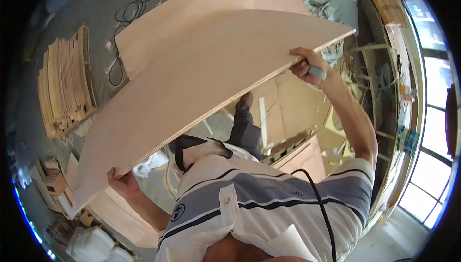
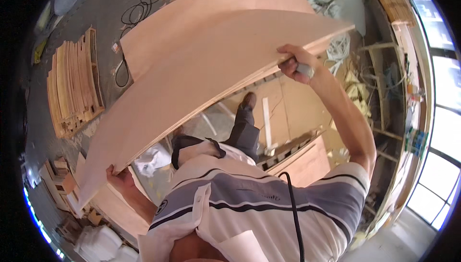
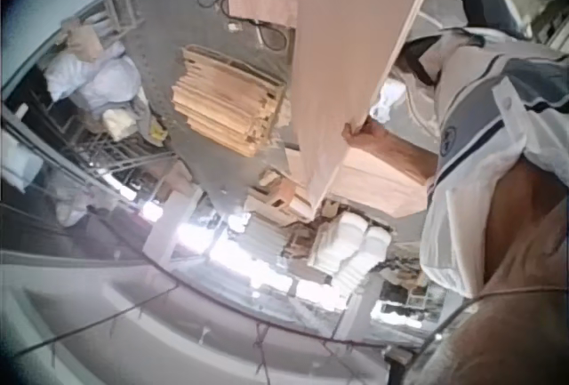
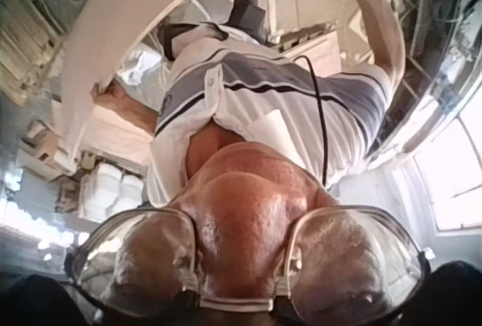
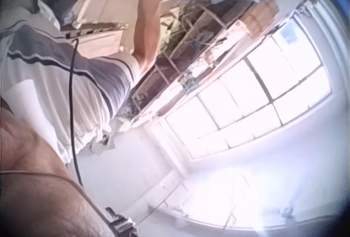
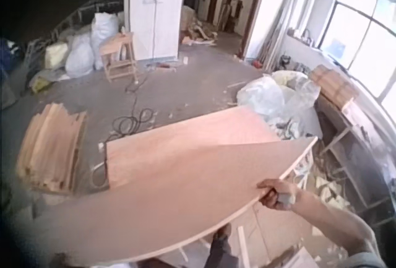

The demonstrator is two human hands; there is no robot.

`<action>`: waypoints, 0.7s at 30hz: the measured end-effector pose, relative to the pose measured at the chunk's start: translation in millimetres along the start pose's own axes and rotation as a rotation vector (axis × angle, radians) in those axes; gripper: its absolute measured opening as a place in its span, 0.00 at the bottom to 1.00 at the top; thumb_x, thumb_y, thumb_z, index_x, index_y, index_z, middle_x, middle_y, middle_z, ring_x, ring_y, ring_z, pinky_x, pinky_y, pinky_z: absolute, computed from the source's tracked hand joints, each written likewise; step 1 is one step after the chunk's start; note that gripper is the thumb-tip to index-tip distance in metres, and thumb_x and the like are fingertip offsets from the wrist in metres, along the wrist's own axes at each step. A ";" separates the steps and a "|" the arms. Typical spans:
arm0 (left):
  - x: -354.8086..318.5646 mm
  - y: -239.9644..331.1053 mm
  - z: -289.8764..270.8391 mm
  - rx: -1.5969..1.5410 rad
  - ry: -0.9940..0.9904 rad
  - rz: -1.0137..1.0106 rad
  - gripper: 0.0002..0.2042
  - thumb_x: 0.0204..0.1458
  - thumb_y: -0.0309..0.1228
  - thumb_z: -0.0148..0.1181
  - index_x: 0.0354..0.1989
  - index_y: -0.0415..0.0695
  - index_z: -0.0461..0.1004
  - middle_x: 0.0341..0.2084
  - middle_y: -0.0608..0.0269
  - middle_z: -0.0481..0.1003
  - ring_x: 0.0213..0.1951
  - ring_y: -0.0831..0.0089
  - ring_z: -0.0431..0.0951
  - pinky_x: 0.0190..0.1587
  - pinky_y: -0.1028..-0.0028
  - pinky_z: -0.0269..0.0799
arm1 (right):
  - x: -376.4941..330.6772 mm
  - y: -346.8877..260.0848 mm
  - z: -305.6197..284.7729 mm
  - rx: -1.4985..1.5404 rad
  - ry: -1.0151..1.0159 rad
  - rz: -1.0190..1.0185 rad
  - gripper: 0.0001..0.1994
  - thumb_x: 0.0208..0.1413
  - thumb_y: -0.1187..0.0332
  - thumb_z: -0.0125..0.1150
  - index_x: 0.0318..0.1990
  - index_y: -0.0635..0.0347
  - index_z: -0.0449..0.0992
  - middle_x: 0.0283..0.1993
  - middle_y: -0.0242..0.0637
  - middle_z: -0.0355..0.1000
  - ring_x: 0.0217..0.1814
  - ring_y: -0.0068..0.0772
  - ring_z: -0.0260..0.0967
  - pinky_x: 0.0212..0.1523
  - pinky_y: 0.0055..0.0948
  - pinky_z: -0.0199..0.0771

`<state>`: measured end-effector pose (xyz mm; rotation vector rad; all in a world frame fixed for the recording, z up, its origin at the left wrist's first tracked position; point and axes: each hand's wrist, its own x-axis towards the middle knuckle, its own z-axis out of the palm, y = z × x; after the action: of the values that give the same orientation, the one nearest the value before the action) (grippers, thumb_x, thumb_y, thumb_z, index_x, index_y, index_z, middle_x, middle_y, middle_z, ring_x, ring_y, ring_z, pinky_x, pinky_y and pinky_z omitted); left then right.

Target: Hammering small nails or pins into large plywood panels to assemble or reinforce them.

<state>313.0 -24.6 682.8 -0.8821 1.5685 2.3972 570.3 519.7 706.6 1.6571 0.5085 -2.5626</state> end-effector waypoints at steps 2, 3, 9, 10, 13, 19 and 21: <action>-40.8 -37.6 42.8 -0.028 -0.086 -0.097 0.16 0.49 0.28 0.47 0.46 0.36 0.67 0.45 0.53 0.70 0.48 0.62 0.71 0.48 0.61 0.72 | 2.8 -39.6 -49.4 -0.073 0.009 -0.190 0.09 0.52 0.69 0.58 0.34 0.62 0.65 0.21 0.33 0.61 0.13 0.15 0.53 0.08 0.09 0.56; -43.7 -61.6 36.0 0.002 -0.150 -0.082 0.16 0.48 0.28 0.48 0.46 0.36 0.67 0.44 0.54 0.70 0.47 0.62 0.72 0.47 0.60 0.73 | 0.1 -62.1 -68.4 -0.116 0.019 -0.279 0.10 0.52 0.68 0.58 0.37 0.63 0.66 0.22 0.34 0.63 0.13 0.17 0.54 0.08 0.10 0.56; -138.0 -154.9 163.9 -0.018 -0.087 -0.171 0.10 0.45 0.30 0.53 0.38 0.47 0.70 0.33 0.67 0.72 0.35 0.72 0.75 0.34 0.71 0.75 | -4.9 -194.0 -175.3 -0.023 0.067 -0.260 0.06 0.53 0.71 0.55 0.38 0.60 0.68 0.25 0.31 0.69 0.13 0.15 0.57 0.06 0.09 0.57; -141.8 -175.0 167.1 -0.036 -0.109 -0.191 0.09 0.45 0.31 0.53 0.37 0.47 0.70 0.32 0.68 0.73 0.34 0.73 0.75 0.34 0.72 0.75 | 2.7 -210.8 -200.7 -0.010 0.060 -0.254 0.07 0.53 0.72 0.55 0.39 0.59 0.68 0.25 0.30 0.69 0.13 0.14 0.57 0.06 0.09 0.59; -157.4 -219.3 190.3 -0.088 -0.160 -0.243 0.07 0.46 0.32 0.52 0.35 0.48 0.69 0.29 0.68 0.73 0.30 0.75 0.75 0.29 0.74 0.72 | 16.2 -228.2 -218.8 -0.059 0.104 -0.411 0.07 0.53 0.72 0.54 0.39 0.59 0.68 0.25 0.31 0.70 0.12 0.15 0.58 0.06 0.10 0.61; -152.3 -309.1 231.1 -0.190 -0.163 -0.358 0.10 0.47 0.34 0.52 0.38 0.46 0.67 0.31 0.66 0.72 0.31 0.76 0.74 0.24 0.75 0.69 | 63.2 -263.2 -301.4 -0.033 0.159 -0.477 0.07 0.53 0.70 0.55 0.37 0.60 0.69 0.23 0.31 0.68 0.11 0.16 0.55 0.07 0.11 0.58; -151.5 -329.4 256.8 -0.243 -0.144 -0.413 0.16 0.48 0.35 0.53 0.45 0.44 0.66 0.38 0.63 0.72 0.39 0.71 0.75 0.31 0.70 0.74 | 82.9 -271.0 -328.4 -0.037 0.112 -0.440 0.06 0.53 0.69 0.55 0.37 0.60 0.69 0.23 0.30 0.68 0.11 0.16 0.54 0.07 0.11 0.57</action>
<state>474.6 375.6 577.4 -0.9412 0.9462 2.3099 765.2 884.9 576.8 1.8589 1.0265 -2.7266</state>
